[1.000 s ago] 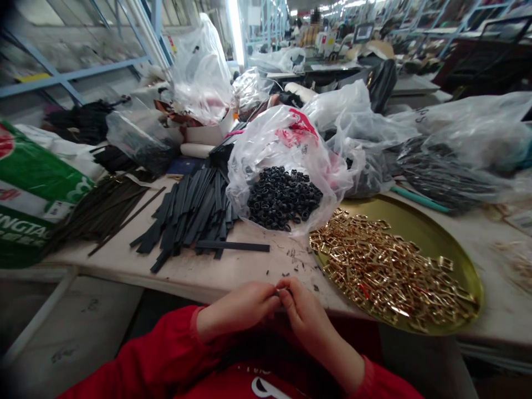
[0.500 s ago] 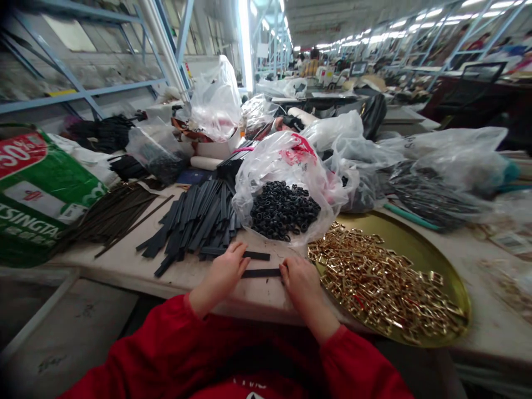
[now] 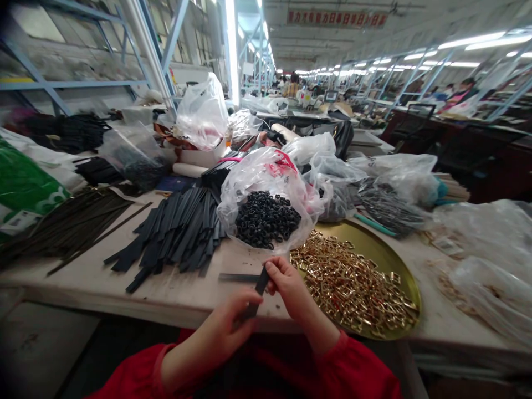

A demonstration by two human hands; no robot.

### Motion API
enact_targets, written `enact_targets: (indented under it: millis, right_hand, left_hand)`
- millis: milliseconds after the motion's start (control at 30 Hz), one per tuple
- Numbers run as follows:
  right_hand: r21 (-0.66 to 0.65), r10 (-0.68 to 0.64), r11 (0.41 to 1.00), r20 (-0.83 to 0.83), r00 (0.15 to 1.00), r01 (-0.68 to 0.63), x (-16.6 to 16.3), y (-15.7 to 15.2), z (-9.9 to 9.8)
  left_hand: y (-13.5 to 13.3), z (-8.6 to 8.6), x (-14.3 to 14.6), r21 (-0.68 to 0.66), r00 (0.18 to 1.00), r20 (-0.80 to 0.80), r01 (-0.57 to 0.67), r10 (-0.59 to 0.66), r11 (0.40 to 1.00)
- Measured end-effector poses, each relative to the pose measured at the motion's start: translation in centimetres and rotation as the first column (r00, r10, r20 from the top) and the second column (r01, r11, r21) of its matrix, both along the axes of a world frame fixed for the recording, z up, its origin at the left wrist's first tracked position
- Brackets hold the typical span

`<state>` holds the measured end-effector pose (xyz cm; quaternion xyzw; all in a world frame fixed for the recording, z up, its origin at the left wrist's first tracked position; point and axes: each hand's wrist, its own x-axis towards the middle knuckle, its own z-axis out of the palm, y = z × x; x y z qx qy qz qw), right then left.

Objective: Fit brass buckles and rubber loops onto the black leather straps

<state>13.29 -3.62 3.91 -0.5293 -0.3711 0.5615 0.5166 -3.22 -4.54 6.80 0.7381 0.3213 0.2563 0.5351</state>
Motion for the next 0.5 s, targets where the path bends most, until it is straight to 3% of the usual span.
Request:
enact_targets:
  millis: [33, 100, 167, 233, 267, 333, 400, 433, 500]
  right_hand:
    - [-0.017, -0.003, 1.0, -0.008, 1.0, 0.003, -0.1, 0.2, -0.1]
    - [-0.058, 0.03, 0.998, 0.017, 0.999, -0.029, 0.0, 0.8, -0.3]
    - [-0.081, 0.088, 0.994, 0.126, 0.988, -0.078, 0.4, 2.0, -0.6]
    - [-0.035, 0.1, 0.995, 0.39, 0.915, -0.094, 1.2, 3.9, -0.9]
    - [0.012, 0.067, 0.996, 0.564, 0.823, -0.089, 1.7, 5.1, -1.1]
    - [0.076, -0.015, 0.992, 0.859, 0.512, -0.098, 2.8, 7.4, -1.5]
    - [0.005, 0.022, 0.992, 0.977, 0.211, -0.124, 3.6, 9.3, -2.0]
    - [-0.062, 0.078, 0.99, 0.99, 0.116, -0.129, 3.9, 10.1, -2.3]
    - [-0.175, 0.18, 0.974, 0.983, 0.022, -0.141, 4.3, 10.9, -2.8]
  left_hand:
    - [0.2, -0.4, 0.1, -0.102, 0.995, 0.003, -0.097, 0.098, 0.99]
    - [1.1, -1.2, 0.3, -0.374, 0.974, -0.022, -0.215, 0.223, 0.902]
    - [2.0, -1.7, 0.5, -0.644, 0.974, -0.016, -0.182, 0.225, 0.743]
    - [2.8, -1.8, 0.6, -0.796, 0.973, 0.027, -0.118, 0.229, 0.594]
    - [3.2, -1.8, 0.6, -0.827, 0.966, 0.039, -0.114, 0.257, 0.55]
    - [3.6, -1.9, 0.7, -0.848, 0.943, 0.034, -0.148, 0.331, 0.509]
    - [4.0, -2.0, 0.6, -0.858, 0.932, 0.041, -0.152, 0.359, 0.491]
    - [4.2, -2.1, 0.6, -0.864, 0.93, 0.045, -0.147, 0.364, 0.482]
    - [4.5, -2.4, 0.5, -0.875, 0.927, 0.044, -0.144, 0.373, 0.462]
